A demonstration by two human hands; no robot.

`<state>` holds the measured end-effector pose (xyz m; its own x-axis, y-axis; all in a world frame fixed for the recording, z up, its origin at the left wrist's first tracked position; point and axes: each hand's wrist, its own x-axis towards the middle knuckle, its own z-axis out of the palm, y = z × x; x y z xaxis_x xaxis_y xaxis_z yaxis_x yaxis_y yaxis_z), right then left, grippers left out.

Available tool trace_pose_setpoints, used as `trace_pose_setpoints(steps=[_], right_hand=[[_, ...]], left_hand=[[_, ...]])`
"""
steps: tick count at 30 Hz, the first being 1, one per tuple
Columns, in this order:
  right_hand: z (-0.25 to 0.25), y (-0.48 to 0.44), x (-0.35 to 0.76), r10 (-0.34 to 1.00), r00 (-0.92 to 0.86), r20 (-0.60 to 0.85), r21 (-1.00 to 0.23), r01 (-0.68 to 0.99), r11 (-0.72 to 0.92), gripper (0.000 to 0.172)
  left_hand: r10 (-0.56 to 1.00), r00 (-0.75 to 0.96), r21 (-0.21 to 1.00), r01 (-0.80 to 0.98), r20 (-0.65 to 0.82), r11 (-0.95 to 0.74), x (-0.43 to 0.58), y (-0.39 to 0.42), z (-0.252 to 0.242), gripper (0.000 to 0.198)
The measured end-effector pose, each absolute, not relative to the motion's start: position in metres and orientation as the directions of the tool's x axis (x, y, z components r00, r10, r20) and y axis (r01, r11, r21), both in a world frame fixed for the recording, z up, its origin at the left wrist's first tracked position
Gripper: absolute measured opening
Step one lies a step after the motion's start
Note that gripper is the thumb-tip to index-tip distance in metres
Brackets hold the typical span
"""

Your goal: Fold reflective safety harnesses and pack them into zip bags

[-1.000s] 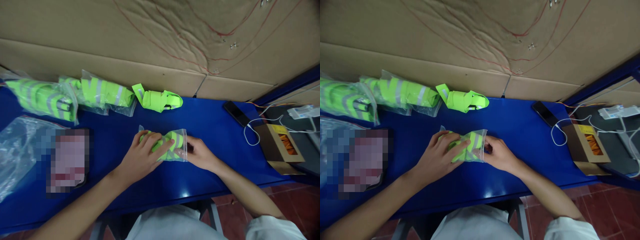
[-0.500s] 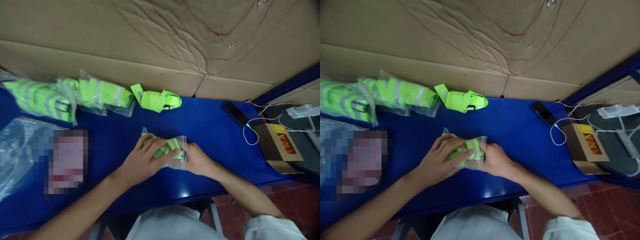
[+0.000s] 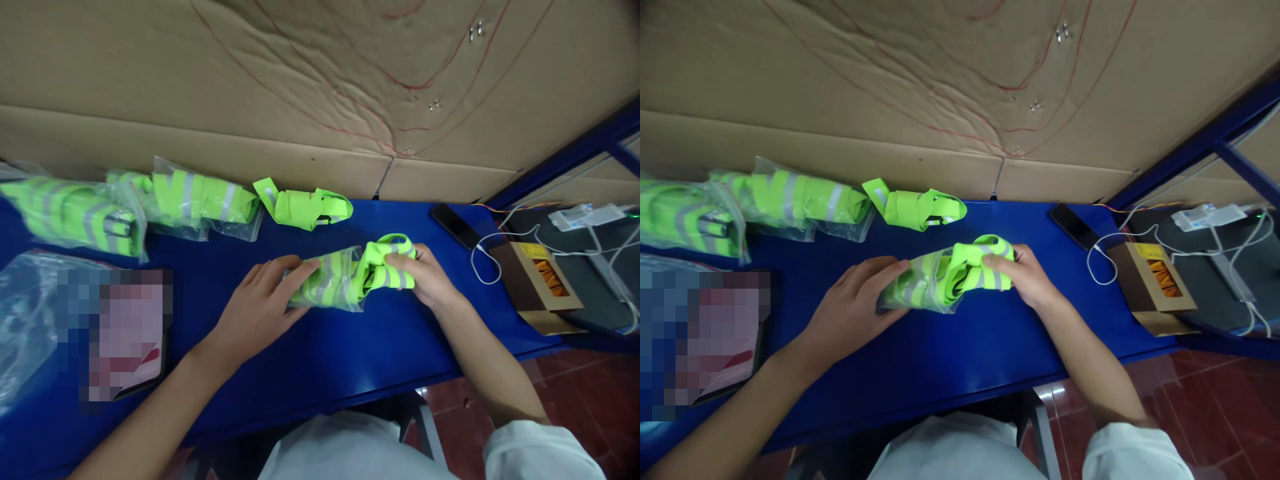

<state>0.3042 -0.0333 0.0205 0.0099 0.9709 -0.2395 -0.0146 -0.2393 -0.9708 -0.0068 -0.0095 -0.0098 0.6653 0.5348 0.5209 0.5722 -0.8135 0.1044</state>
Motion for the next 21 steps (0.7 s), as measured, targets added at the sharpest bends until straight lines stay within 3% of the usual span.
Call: trace_pose_setpoints(steps=[7, 12, 17, 19, 21], right_hand=[[0.03, -0.021, 0.348, 0.963, 0.184, -0.196, -0.979, 0.01, -0.202, 0.027], [0.033, -0.02, 0.376, 0.972, 0.221, -0.086, -0.953, 0.266, -0.145, 0.03], [0.026, -0.018, 0.374, 0.982, 0.177, 0.059, -0.823, 0.565, -0.053, 0.063], [0.022, -0.019, 0.37, 0.967, 0.22, 0.131, -0.762, 0.646, -0.044, 0.083], [0.021, -0.019, 0.366, 0.954, 0.245, 0.174, -0.756, 0.654, -0.03, 0.092]], left_hand=[[0.693, 0.597, 0.093, 0.727, 0.405, -0.681, -0.029, 0.004, 0.004, 0.053], [0.847, 0.365, 0.154, 0.88, 0.387, -0.45, -0.047, 0.014, 0.016, 0.05], [0.869, 0.129, 0.363, 0.871, 0.478, -0.33, -0.045, 0.016, 0.016, 0.078], [0.866, 0.141, 0.365, 0.865, 0.479, -0.343, -0.038, 0.014, 0.012, 0.082], [0.863, 0.177, 0.337, 0.869, 0.473, -0.363, -0.031, 0.011, 0.007, 0.081]])
